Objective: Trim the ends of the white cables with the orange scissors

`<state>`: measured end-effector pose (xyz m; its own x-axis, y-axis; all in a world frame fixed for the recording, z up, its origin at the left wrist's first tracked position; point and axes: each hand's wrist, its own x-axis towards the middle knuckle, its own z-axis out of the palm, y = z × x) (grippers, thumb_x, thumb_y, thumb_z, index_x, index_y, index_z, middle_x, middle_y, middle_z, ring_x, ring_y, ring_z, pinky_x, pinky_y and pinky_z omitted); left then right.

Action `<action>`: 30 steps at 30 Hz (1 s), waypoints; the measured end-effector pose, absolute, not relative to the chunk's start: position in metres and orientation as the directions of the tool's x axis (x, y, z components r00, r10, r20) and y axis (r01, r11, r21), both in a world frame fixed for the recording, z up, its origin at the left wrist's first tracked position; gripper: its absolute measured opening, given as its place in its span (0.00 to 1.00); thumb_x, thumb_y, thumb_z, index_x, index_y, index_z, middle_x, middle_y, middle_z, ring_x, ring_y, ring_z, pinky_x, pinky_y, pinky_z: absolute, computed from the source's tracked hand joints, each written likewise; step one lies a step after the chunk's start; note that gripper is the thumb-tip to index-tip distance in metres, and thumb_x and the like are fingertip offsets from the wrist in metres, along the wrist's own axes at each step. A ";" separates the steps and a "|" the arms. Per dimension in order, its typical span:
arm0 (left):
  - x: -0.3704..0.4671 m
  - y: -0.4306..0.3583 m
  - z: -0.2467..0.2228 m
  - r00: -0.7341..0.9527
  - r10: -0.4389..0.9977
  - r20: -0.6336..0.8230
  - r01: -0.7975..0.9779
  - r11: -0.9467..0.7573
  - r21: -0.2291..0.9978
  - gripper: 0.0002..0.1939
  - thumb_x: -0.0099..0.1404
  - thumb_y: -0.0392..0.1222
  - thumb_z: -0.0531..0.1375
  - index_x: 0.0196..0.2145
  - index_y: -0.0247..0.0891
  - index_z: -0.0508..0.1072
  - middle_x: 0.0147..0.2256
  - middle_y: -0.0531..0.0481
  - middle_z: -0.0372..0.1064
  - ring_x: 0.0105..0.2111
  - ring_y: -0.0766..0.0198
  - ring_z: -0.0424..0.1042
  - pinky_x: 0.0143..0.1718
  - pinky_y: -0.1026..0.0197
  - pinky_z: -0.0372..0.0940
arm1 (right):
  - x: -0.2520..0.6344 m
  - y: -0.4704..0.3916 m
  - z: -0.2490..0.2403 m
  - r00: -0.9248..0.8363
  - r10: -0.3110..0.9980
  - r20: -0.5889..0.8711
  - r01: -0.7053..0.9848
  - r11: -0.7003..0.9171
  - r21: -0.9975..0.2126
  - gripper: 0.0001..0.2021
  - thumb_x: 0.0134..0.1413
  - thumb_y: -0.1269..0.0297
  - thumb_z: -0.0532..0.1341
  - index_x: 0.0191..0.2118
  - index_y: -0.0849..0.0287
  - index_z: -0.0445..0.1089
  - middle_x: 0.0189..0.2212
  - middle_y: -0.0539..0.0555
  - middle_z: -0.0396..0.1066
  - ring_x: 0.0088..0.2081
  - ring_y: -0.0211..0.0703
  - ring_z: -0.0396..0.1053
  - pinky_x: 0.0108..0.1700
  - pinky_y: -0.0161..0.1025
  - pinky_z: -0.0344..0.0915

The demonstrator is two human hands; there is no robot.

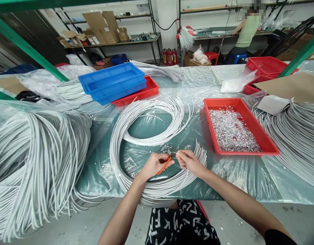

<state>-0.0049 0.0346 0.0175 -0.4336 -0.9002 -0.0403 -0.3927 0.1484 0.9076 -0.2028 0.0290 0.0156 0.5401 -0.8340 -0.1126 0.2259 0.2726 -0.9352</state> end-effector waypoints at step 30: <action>-0.008 0.038 0.034 -0.313 -0.949 -0.038 -0.104 -0.005 0.995 0.14 0.57 0.47 0.69 0.29 0.31 0.74 0.23 0.51 0.71 0.20 0.71 0.66 0.24 0.69 0.64 | -0.203 0.031 0.019 0.538 -0.840 0.063 -0.023 -0.089 -0.996 0.22 0.62 0.48 0.56 0.29 0.62 0.71 0.18 0.45 0.54 0.20 0.32 0.49 0.24 0.32 0.46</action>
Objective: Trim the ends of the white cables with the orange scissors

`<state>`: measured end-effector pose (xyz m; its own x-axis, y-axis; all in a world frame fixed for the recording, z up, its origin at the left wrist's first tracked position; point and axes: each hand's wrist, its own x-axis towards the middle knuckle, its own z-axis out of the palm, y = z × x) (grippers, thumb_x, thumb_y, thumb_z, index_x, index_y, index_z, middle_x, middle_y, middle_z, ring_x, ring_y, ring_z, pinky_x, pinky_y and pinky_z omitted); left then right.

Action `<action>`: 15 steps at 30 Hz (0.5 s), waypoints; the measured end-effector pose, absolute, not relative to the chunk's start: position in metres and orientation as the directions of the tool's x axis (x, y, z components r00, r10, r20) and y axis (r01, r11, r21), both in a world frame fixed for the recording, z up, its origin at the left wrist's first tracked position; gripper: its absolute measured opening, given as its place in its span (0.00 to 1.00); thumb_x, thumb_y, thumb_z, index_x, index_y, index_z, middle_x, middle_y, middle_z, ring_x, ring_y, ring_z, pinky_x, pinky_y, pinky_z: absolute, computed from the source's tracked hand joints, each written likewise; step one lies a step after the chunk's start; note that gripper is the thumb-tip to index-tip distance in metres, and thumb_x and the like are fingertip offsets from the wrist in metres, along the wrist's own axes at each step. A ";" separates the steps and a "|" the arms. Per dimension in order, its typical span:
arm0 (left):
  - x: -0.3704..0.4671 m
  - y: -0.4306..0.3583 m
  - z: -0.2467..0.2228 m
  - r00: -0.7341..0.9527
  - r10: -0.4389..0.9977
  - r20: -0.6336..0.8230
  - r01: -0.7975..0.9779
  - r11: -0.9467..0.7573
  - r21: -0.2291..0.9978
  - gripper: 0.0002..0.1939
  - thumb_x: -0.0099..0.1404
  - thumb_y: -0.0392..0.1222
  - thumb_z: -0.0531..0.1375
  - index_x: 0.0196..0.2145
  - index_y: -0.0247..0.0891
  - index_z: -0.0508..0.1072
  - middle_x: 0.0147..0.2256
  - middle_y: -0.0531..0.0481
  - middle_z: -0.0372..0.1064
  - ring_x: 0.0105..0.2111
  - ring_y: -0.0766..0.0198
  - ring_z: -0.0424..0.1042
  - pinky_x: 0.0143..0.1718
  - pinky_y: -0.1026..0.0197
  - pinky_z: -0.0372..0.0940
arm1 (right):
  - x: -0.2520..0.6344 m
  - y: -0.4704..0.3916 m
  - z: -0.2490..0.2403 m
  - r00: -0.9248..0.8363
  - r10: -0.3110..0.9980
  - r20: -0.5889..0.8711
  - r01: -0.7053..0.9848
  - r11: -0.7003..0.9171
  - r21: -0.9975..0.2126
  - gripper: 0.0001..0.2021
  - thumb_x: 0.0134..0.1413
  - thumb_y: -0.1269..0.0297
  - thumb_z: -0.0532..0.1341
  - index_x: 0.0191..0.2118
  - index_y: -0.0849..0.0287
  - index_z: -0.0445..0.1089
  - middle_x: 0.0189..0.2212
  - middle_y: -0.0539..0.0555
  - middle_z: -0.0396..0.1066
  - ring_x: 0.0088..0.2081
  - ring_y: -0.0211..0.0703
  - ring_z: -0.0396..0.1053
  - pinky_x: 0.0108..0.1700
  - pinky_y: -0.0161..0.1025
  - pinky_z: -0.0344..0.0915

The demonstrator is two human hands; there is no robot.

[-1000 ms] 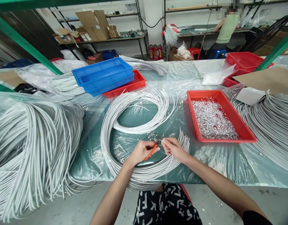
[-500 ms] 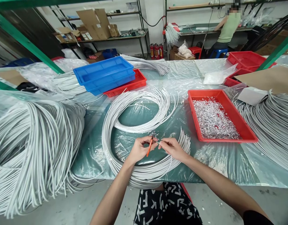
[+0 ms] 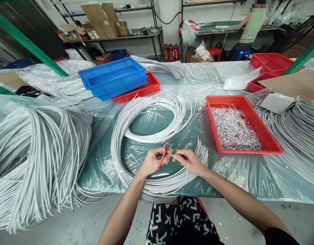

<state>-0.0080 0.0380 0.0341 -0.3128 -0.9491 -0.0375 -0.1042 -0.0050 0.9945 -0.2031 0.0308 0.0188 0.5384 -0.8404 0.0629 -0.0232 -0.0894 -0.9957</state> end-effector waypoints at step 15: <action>-0.008 0.038 0.034 -0.327 -0.945 -0.011 -0.096 0.022 0.995 0.13 0.58 0.46 0.67 0.29 0.32 0.73 0.19 0.54 0.66 0.20 0.72 0.63 0.23 0.70 0.60 | -0.199 0.033 0.021 0.468 -0.878 0.099 -0.013 -0.118 -0.993 0.18 0.58 0.51 0.61 0.26 0.61 0.68 0.21 0.48 0.61 0.24 0.35 0.54 0.27 0.33 0.51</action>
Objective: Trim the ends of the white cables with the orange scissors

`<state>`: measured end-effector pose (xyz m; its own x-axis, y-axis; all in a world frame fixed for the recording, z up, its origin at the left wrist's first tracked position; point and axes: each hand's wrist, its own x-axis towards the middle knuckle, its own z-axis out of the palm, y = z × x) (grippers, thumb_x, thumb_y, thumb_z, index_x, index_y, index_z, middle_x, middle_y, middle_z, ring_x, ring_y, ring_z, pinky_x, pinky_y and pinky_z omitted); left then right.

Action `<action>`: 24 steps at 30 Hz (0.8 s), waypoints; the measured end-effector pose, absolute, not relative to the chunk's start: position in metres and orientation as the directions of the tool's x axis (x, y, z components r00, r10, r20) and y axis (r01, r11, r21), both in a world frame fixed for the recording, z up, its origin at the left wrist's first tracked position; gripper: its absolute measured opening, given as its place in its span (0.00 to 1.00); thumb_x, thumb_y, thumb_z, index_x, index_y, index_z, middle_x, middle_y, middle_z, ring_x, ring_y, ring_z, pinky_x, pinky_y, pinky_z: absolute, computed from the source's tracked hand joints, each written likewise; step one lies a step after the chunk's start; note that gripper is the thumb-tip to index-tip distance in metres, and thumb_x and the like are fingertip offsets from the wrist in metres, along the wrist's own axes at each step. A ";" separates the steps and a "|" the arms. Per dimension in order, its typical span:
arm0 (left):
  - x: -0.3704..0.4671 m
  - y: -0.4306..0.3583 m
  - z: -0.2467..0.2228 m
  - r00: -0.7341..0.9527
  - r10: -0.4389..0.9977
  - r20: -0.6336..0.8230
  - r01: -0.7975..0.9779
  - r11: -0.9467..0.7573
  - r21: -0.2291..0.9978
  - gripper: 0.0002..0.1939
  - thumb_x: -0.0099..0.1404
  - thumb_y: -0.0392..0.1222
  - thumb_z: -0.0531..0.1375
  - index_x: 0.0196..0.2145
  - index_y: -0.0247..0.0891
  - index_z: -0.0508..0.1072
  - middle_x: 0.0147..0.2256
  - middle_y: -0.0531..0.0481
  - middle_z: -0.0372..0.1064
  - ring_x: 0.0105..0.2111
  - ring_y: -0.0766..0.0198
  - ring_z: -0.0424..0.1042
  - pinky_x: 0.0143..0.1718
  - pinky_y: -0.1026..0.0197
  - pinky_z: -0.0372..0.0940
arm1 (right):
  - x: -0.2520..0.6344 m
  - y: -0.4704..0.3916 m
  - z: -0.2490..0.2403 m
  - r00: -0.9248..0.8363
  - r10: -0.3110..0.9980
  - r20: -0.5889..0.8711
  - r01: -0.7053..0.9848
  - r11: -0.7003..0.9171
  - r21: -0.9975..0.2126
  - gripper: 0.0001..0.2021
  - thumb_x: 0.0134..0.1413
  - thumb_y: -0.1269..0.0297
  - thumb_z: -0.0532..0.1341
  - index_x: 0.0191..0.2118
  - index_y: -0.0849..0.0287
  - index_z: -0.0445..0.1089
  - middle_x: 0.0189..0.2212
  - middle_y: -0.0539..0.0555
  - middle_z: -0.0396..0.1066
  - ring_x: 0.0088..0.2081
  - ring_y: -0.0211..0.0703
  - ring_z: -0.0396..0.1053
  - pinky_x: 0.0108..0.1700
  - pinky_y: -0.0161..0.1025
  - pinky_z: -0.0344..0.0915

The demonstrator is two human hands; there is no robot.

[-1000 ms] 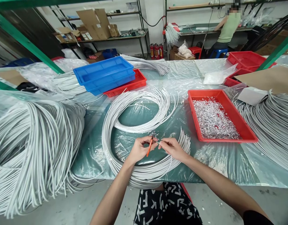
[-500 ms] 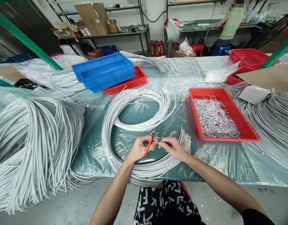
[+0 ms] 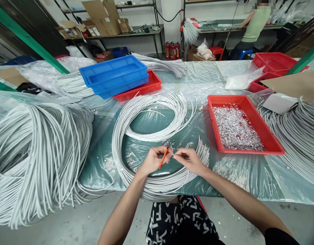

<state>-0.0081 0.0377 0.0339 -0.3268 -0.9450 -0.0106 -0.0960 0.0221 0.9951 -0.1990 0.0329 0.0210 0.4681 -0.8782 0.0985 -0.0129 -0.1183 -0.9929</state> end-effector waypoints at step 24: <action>-0.009 0.039 0.028 -0.273 -0.960 0.067 -0.222 0.131 0.966 0.07 0.57 0.39 0.66 0.32 0.32 0.75 0.22 0.54 0.66 0.22 0.71 0.61 0.27 0.69 0.60 | -0.199 0.038 0.025 0.421 -0.891 0.170 -0.107 -0.235 -0.966 0.15 0.60 0.60 0.58 0.24 0.59 0.63 0.19 0.46 0.56 0.22 0.34 0.51 0.25 0.34 0.49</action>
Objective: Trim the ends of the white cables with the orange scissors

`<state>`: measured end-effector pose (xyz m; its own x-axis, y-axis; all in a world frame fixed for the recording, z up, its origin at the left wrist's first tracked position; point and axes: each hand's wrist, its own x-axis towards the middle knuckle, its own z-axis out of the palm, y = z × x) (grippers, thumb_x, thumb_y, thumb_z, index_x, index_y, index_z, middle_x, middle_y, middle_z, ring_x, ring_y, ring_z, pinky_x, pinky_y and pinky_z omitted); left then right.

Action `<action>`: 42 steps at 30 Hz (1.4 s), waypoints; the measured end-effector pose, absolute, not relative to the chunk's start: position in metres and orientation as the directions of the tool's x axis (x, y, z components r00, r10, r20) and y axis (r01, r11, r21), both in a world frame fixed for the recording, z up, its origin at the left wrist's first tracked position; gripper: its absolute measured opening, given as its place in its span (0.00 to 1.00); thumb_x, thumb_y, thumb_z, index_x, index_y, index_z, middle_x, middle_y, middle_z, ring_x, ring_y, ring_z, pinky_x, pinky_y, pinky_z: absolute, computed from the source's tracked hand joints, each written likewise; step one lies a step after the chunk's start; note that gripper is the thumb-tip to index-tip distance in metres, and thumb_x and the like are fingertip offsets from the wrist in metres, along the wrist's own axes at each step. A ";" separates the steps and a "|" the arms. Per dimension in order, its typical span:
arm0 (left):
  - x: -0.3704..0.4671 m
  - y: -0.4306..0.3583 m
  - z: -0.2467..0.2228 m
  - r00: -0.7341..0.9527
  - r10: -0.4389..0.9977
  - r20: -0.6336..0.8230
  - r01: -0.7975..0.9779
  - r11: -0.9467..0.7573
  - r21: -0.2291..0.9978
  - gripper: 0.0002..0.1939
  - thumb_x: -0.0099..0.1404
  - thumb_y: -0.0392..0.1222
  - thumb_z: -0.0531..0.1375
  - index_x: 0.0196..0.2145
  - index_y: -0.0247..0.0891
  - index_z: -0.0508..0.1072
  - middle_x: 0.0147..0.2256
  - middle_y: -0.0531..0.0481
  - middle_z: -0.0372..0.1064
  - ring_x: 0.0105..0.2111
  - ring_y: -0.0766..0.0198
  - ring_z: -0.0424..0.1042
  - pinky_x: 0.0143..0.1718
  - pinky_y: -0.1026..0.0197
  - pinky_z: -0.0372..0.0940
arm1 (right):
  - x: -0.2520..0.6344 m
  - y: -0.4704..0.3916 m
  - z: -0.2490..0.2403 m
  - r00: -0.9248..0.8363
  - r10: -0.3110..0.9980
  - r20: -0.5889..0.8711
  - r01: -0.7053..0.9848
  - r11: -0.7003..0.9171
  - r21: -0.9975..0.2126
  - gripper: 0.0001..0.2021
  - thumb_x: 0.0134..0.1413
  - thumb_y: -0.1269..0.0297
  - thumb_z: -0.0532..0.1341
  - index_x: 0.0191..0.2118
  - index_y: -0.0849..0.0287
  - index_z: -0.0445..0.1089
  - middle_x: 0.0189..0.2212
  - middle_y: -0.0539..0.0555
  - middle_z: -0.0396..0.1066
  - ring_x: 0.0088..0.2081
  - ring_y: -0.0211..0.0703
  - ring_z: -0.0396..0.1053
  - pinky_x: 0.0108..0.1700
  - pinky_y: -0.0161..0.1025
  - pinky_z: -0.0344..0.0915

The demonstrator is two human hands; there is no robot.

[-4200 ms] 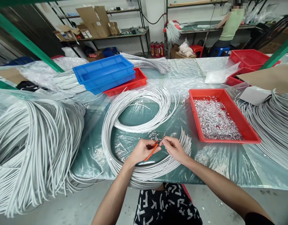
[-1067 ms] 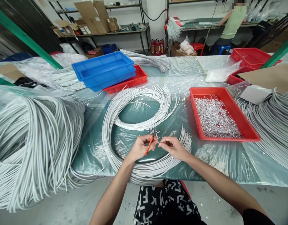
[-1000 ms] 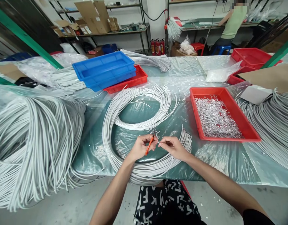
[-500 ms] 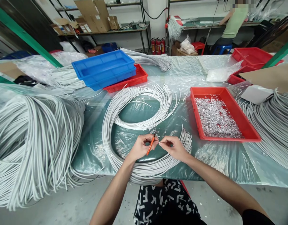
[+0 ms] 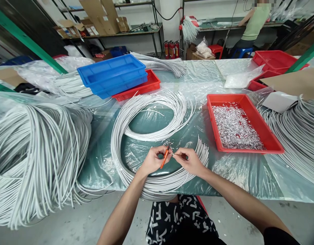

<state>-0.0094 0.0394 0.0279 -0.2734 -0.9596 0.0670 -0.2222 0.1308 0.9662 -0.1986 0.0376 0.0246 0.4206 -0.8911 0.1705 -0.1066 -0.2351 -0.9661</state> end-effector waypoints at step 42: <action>-0.009 0.040 0.034 -0.249 -0.968 0.032 -0.068 0.050 0.996 0.09 0.53 0.39 0.71 0.30 0.31 0.77 0.21 0.54 0.68 0.21 0.72 0.63 0.25 0.70 0.60 | -0.198 0.039 0.016 0.432 -0.895 0.114 -0.025 -0.138 -0.990 0.18 0.63 0.51 0.57 0.29 0.61 0.70 0.20 0.46 0.55 0.23 0.35 0.52 0.26 0.33 0.50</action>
<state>-0.0092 0.0400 0.0341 -0.2488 -0.9680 0.0318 -0.0680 0.0501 0.9964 -0.1978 0.0386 0.0161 0.4322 -0.8946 0.1137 -0.0255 -0.1382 -0.9901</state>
